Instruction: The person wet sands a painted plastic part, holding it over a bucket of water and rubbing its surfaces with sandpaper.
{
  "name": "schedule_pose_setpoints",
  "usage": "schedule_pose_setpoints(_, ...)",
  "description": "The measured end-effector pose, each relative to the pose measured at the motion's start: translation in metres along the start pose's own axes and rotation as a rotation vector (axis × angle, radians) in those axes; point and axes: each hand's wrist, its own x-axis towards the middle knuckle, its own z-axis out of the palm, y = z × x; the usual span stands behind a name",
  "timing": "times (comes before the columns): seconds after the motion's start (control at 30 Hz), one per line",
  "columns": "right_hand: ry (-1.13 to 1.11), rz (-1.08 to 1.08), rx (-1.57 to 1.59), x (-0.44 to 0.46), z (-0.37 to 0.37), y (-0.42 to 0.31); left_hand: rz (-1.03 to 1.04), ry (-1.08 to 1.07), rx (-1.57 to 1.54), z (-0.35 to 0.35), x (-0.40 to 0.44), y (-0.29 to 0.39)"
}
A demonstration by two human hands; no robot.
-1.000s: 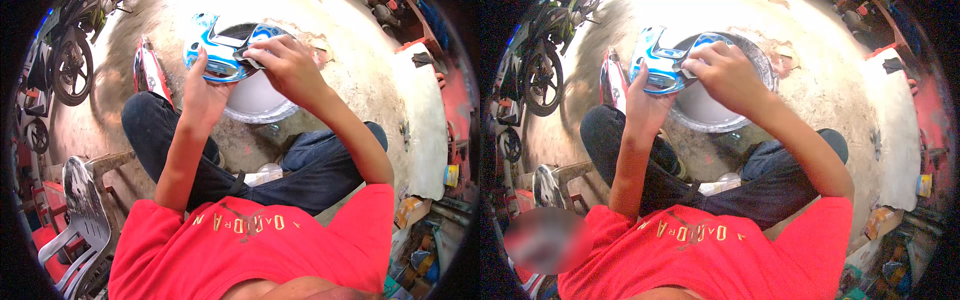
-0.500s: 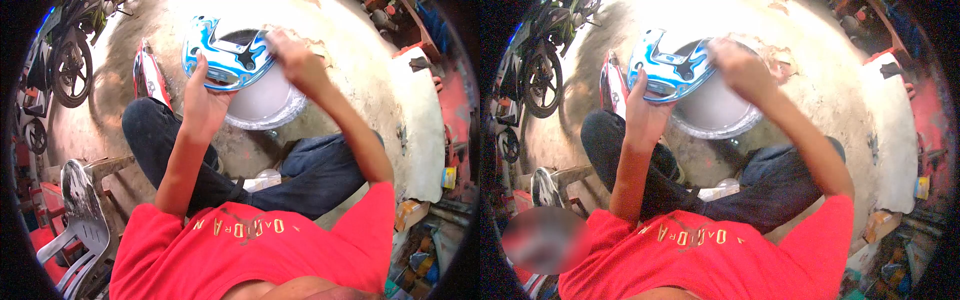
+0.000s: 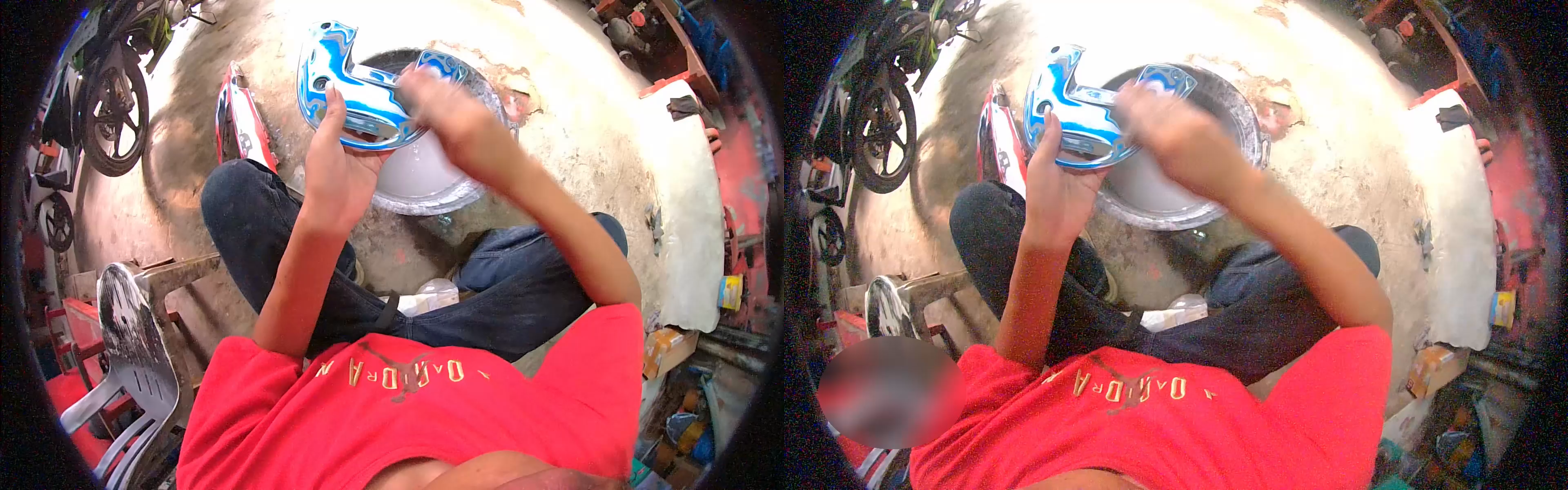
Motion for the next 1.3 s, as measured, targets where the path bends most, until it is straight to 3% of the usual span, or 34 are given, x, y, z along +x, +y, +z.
schedule_pose_setpoints(0.07,0.009,0.260,-0.087,0.003,-0.005,0.037,-0.002,0.025,-0.004,0.005,-0.002,0.001)
schedule_pose_setpoints(0.23,0.012,-0.248,-0.096,0.000,0.002,-0.043,-0.036,-0.020,-0.050,-0.012,0.007,-0.002)
schedule_pose_setpoints(0.3,0.011,-0.175,-0.180,0.003,-0.001,0.001,-0.019,-0.005,-0.060,0.003,0.000,0.001)
schedule_pose_setpoints(0.37,0.077,0.237,-0.128,0.009,-0.005,0.034,-0.001,0.008,-0.034,0.004,-0.003,0.002)
schedule_pose_setpoints(0.53,0.049,-0.252,-0.092,0.003,0.004,-0.042,-0.128,0.026,-0.048,-0.014,0.002,0.004)
schedule_pose_setpoints(0.63,-0.002,0.071,-0.008,0.008,-0.004,0.023,-0.029,-0.036,-0.046,-0.001,-0.002,0.002)
schedule_pose_setpoints(0.67,0.082,0.220,-0.083,0.011,-0.005,0.037,-0.018,-0.031,-0.059,0.001,-0.002,0.002)
schedule_pose_setpoints(0.7,-0.257,0.521,-0.080,0.022,-0.027,0.021,-0.026,-0.005,-0.056,0.002,-0.004,0.002)
schedule_pose_setpoints(0.77,0.085,-0.110,-0.147,0.004,0.001,0.013,-0.018,0.039,-0.062,0.004,-0.002,0.001)
schedule_pose_setpoints(0.83,-0.003,-0.247,-0.030,0.002,-0.002,-0.037,-0.045,-0.036,-0.067,-0.003,0.001,0.002)
schedule_pose_setpoints(0.9,0.037,-0.232,-0.039,0.004,-0.002,0.002,-0.062,-0.038,-0.085,-0.003,-0.001,0.000)
schedule_pose_setpoints(0.97,0.087,0.121,-0.094,0.009,-0.010,0.039,-0.034,0.029,-0.054,0.006,-0.005,0.002)
schedule_pose_setpoints(1.03,0.040,0.159,-0.143,0.007,-0.011,0.036,-0.025,0.015,-0.046,0.009,-0.005,0.002)
schedule_pose_setpoints(1.13,0.019,-0.225,-0.026,0.002,-0.002,-0.027,-0.081,-0.019,-0.097,-0.010,0.003,-0.002)
schedule_pose_setpoints(1.17,-0.014,-0.220,-0.009,0.002,-0.004,-0.038,-0.106,-0.032,-0.090,-0.016,0.005,0.000)
schedule_pose_setpoints(1.23,0.056,-0.151,-0.068,0.006,-0.005,0.006,-0.041,-0.028,-0.097,0.000,0.000,0.002)
schedule_pose_setpoints(1.3,0.077,0.336,-0.146,0.007,-0.011,0.037,-0.022,-0.023,-0.104,0.001,-0.001,0.004)
